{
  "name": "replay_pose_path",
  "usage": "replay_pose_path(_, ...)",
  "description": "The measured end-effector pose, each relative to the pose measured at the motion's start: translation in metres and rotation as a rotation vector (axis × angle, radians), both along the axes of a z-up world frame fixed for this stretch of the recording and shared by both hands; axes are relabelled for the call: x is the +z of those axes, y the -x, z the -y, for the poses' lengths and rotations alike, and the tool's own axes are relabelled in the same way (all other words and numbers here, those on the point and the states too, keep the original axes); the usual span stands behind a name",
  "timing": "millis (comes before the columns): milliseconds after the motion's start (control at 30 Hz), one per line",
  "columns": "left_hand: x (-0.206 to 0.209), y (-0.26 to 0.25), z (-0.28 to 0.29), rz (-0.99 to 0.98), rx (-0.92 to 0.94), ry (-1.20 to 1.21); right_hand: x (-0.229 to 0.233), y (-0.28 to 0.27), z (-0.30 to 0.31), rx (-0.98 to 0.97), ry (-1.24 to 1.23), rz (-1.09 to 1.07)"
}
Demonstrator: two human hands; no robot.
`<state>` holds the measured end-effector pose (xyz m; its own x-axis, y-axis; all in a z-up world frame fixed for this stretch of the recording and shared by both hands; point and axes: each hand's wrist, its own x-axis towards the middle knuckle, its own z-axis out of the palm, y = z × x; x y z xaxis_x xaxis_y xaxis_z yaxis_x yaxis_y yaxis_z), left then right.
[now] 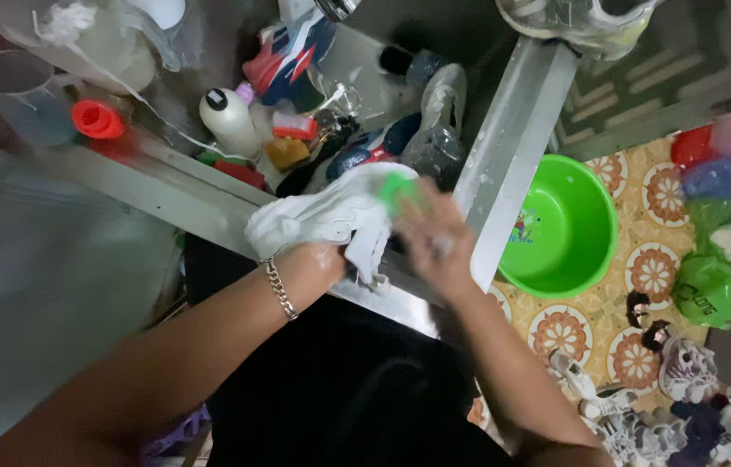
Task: The person scrubs a white sneaker with a green brush and a red brush, rinsing it under running water in a sink. The person scrubs the upper, sole, and sides of the shoe, then rinses it thoroughly.
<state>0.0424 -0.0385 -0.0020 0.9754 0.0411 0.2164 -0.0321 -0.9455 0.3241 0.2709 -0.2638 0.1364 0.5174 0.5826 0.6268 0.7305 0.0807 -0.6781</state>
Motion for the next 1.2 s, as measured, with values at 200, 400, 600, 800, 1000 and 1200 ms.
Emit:
replay_pose_path(200, -0.005, -0.006, 0.004, 0.008, -0.002, -0.008, -0.001, 0.056, 0.007, 0.123, 0.158, -0.009)
replay_pose_path(400, 0.022, -0.016, 0.004, 0.021, -0.006, -0.028, -0.013, 0.001, 0.003, 0.016, 0.059, 0.067)
replay_pose_path(600, 0.012, -0.017, 0.001, 0.041, -0.007, -0.045, -0.082, 0.012, 0.039, 0.255, -0.022, 0.087)
replay_pose_path(800, -0.059, -0.313, 0.146, -0.009, 1.214, -0.243, -0.03, -0.036, -0.013, -0.238, 0.279, 0.08)
replay_pose_path(1000, 0.006, -0.007, -0.038, -0.443, 0.141, 0.105, -0.114, -0.043, -0.099, 0.102, 1.335, -0.198)
replay_pose_path(1200, 0.244, 0.009, -0.015, -0.848, 0.5, 1.409, -0.172, -0.047, -0.131, 0.29, 1.632, -0.321)
